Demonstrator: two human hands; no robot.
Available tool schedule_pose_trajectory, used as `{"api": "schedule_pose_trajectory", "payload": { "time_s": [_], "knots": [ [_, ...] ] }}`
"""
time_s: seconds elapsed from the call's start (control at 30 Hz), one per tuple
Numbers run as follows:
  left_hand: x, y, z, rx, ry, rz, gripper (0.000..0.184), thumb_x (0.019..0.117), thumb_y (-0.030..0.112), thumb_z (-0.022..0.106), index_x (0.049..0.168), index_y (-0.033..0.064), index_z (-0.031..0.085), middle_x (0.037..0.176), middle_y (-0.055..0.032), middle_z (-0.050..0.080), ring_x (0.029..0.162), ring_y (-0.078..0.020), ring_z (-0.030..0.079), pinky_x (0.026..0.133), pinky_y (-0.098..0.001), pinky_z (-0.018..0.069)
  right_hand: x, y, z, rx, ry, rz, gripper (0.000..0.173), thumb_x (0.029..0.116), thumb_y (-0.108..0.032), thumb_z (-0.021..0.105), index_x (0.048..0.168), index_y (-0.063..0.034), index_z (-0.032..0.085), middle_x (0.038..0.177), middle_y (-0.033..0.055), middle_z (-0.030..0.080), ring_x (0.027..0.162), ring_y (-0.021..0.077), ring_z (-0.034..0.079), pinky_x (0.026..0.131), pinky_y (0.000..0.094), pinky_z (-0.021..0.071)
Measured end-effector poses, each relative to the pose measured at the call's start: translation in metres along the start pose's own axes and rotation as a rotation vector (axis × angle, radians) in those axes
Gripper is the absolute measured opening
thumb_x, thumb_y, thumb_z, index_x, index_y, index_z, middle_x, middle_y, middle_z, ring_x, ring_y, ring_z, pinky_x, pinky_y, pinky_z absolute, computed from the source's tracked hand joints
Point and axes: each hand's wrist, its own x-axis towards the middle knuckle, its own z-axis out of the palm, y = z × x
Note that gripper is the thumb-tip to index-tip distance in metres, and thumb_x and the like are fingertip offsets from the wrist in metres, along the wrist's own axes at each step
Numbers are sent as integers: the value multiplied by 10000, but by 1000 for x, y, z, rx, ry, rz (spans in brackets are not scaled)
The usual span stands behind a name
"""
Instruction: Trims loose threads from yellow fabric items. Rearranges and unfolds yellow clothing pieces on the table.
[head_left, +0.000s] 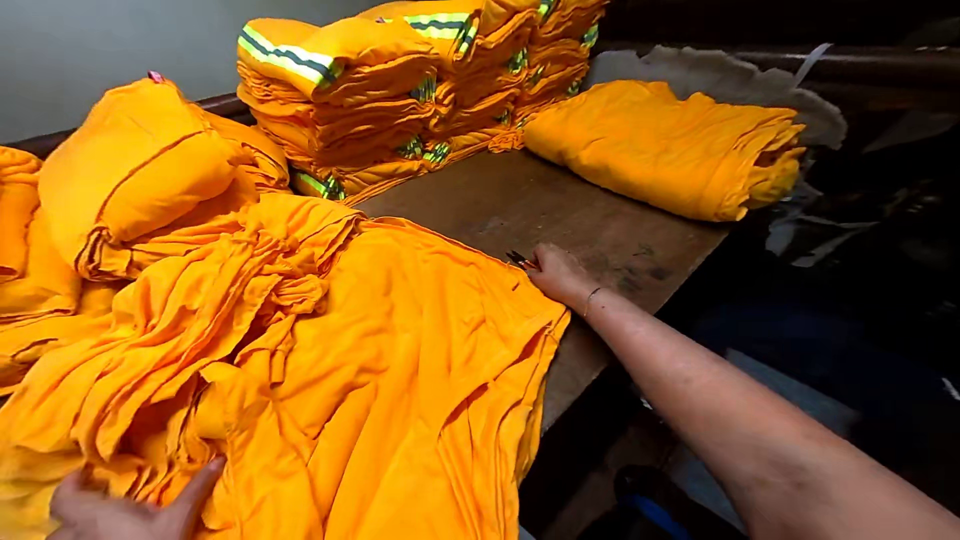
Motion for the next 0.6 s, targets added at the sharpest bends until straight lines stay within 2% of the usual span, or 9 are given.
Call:
{"api": "schedule_pose_trajectory", "payload": {
  "time_s": [0.07,0.13,0.27,0.37,0.4,0.47,0.5,0.57,0.6],
  "knots": [
    [24,7,7,40,10,7,1083,774,207,827,1597,-18,160,1480,-449,323,1326,-608,416,1060,-689,387,-12,-12,1,-112,-42,37,423,974,-151,637,1312,83,539,1341,324,563,1249,510,565,986,709,458],
    [47,-1,5,47,18,74,1009,787,103,792,1591,-14,192,1460,-453,353,1312,-625,425,1049,-717,383,-32,-17,0,-152,-43,51,436,969,-112,627,1340,85,512,1342,327,557,1248,508,567,986,695,465],
    [85,-33,-21,88,25,181,910,809,21,774,1568,0,273,1459,-401,415,1336,-562,450,1081,-692,372,-100,-23,-1,-203,-46,-6,316,986,-102,581,1272,32,560,1217,276,627,1120,470,639,897,666,511],
    [113,-66,-37,138,67,106,780,859,-11,715,1541,5,336,1384,-381,513,1290,-542,512,1045,-688,406,-164,-31,8,-245,-76,-186,209,969,-119,582,1162,-46,614,1087,175,655,1001,376,674,819,591,548],
    [119,-73,-42,147,78,39,738,880,-20,680,1534,-16,339,1384,-387,511,1298,-543,505,1055,-686,397,-181,-34,9,-200,-87,-227,179,967,-112,577,1129,-56,628,1050,154,661,968,350,682,798,575,555],
    [121,-79,-55,119,107,-63,688,911,19,675,1507,-90,348,1428,-411,456,1347,-544,458,1099,-671,363,-201,-38,4,-12,-130,-209,148,1045,-122,530,1110,-48,641,1038,134,662,929,298,687,800,544,570],
    [117,-80,-60,84,112,-95,684,923,57,680,1497,-110,348,1445,-416,433,1365,-540,435,1108,-666,351,-204,-35,0,133,-127,-158,169,1078,-134,507,1091,-40,646,968,117,661,840,257,676,747,499,574],
    [94,-80,-68,9,104,-135,731,943,201,695,1508,-100,342,1476,-385,419,1379,-502,430,1107,-639,371,-206,-29,-6,501,-104,-15,230,1102,-147,440,1061,-61,649,764,56,604,606,151,552,558,333,475],
    [77,-78,-74,-48,72,-141,776,968,290,678,1526,-99,304,1503,-374,386,1384,-483,423,1112,-615,376,-205,-30,-9,689,-116,38,274,1105,-170,391,1048,-76,642,727,24,564,564,106,488,527,270,422]
  ]
}}
